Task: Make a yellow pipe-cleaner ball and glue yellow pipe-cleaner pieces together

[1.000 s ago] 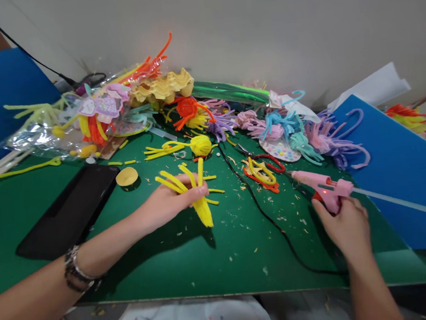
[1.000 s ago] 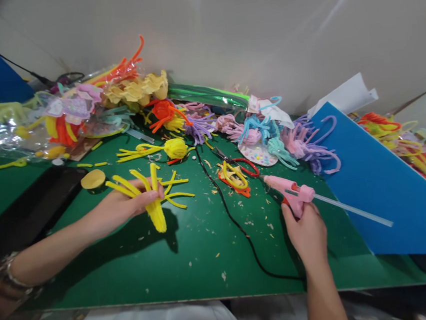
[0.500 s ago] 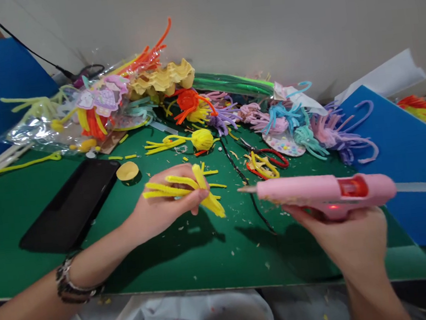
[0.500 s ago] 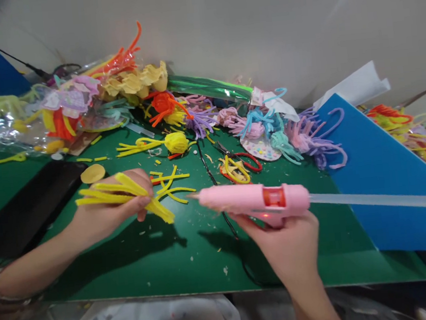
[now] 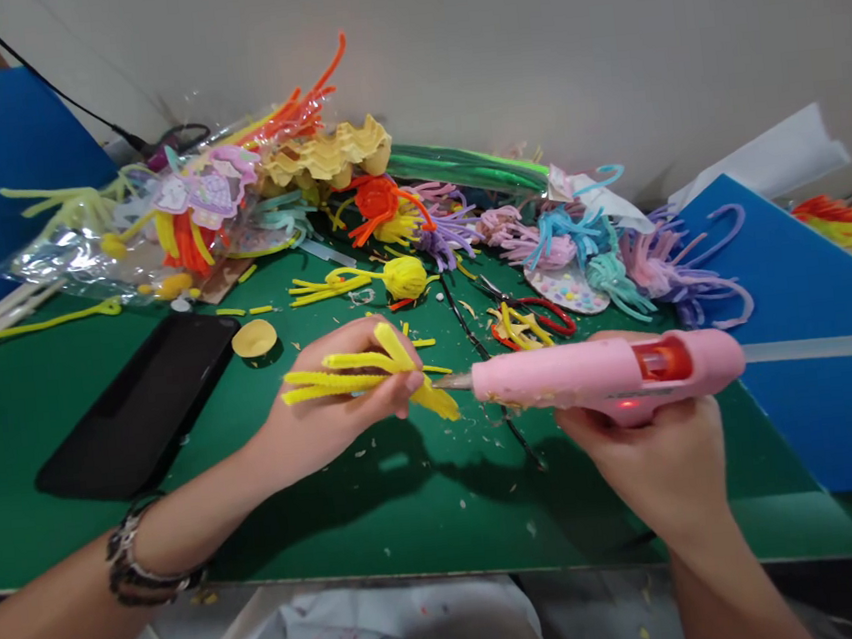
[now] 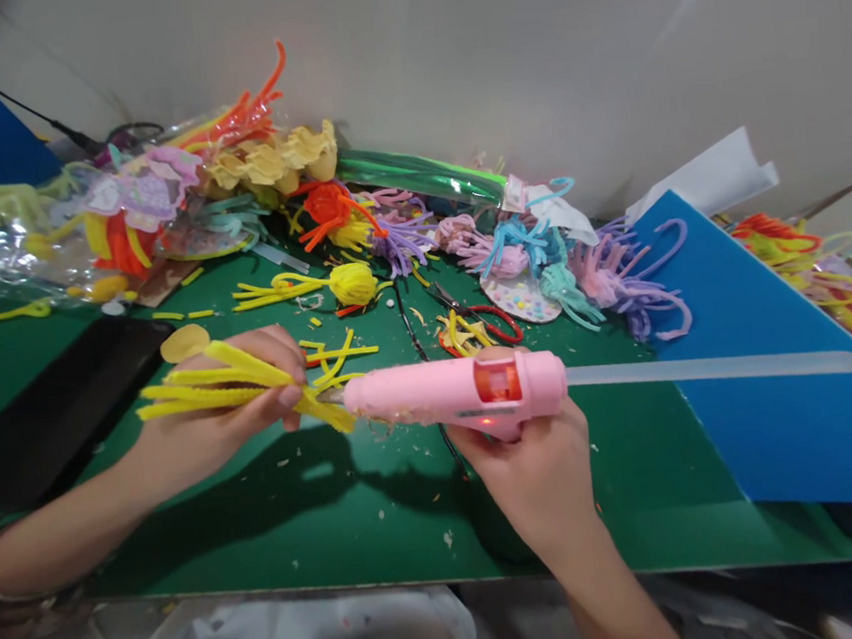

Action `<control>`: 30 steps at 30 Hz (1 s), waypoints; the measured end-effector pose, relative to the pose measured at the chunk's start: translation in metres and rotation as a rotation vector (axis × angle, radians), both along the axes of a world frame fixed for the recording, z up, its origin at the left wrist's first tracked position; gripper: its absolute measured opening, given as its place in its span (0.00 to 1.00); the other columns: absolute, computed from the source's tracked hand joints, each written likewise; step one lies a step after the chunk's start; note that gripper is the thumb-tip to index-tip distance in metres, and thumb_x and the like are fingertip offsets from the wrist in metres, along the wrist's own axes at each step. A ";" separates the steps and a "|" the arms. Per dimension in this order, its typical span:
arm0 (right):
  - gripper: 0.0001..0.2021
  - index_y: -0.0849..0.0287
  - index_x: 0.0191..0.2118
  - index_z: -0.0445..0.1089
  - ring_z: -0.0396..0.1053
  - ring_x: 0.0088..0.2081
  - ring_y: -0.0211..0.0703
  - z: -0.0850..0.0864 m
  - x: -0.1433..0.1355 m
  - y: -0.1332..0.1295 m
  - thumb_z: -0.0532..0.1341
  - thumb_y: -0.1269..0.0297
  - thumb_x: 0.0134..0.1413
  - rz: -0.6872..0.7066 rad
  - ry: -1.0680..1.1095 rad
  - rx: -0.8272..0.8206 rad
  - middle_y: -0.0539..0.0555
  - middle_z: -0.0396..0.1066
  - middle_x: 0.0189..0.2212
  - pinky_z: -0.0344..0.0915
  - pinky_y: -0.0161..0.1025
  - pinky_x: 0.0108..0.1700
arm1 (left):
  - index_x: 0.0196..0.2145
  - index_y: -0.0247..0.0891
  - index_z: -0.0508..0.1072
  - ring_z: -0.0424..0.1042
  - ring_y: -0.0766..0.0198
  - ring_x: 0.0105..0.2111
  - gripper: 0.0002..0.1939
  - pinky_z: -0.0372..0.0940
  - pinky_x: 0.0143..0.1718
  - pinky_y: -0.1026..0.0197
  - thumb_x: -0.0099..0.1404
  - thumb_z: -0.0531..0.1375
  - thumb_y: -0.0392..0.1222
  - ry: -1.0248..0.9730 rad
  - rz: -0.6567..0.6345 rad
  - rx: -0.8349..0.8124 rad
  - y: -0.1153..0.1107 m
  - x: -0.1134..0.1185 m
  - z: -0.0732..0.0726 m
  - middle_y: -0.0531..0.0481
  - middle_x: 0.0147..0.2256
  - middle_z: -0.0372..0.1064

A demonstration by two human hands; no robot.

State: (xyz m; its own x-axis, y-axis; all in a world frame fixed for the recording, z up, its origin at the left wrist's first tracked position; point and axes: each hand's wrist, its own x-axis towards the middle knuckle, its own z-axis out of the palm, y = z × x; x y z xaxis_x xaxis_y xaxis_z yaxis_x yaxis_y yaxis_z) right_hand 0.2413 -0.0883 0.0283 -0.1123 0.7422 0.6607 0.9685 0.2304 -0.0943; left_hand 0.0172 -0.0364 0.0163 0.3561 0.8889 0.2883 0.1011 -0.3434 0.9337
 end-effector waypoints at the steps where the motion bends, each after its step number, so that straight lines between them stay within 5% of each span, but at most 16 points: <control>1: 0.10 0.59 0.34 0.65 0.70 0.31 0.47 0.000 0.000 0.000 0.56 0.60 0.46 0.013 -0.006 0.004 0.58 0.71 0.29 0.65 0.39 0.31 | 0.23 0.39 0.66 0.66 0.67 0.21 0.05 0.61 0.24 0.65 0.54 0.57 0.39 -0.006 -0.002 0.003 0.000 0.000 0.000 0.56 0.18 0.65; 11: 0.09 0.59 0.31 0.64 0.69 0.22 0.45 0.004 -0.001 0.004 0.54 0.58 0.50 0.040 -0.132 0.144 0.54 0.69 0.21 0.63 0.37 0.22 | 0.24 0.38 0.65 0.66 0.69 0.19 0.04 0.62 0.20 0.67 0.55 0.57 0.38 -0.058 -0.040 0.024 0.000 -0.002 0.003 0.57 0.17 0.63; 24: 0.09 0.57 0.28 0.61 0.68 0.22 0.47 0.006 0.004 0.000 0.51 0.59 0.52 0.006 -0.193 0.069 0.55 0.67 0.19 0.61 0.38 0.21 | 0.25 0.37 0.67 0.67 0.69 0.21 0.04 0.62 0.21 0.68 0.54 0.59 0.39 -0.029 0.025 0.112 0.003 -0.006 0.005 0.56 0.17 0.65; 30: 0.07 0.56 0.29 0.59 0.69 0.24 0.48 0.006 0.005 0.000 0.50 0.61 0.52 0.015 -0.207 0.029 0.55 0.68 0.21 0.61 0.39 0.22 | 0.26 0.35 0.66 0.65 0.75 0.18 0.07 0.61 0.18 0.73 0.56 0.59 0.41 -0.110 -0.053 0.105 0.005 -0.007 0.008 0.57 0.21 0.63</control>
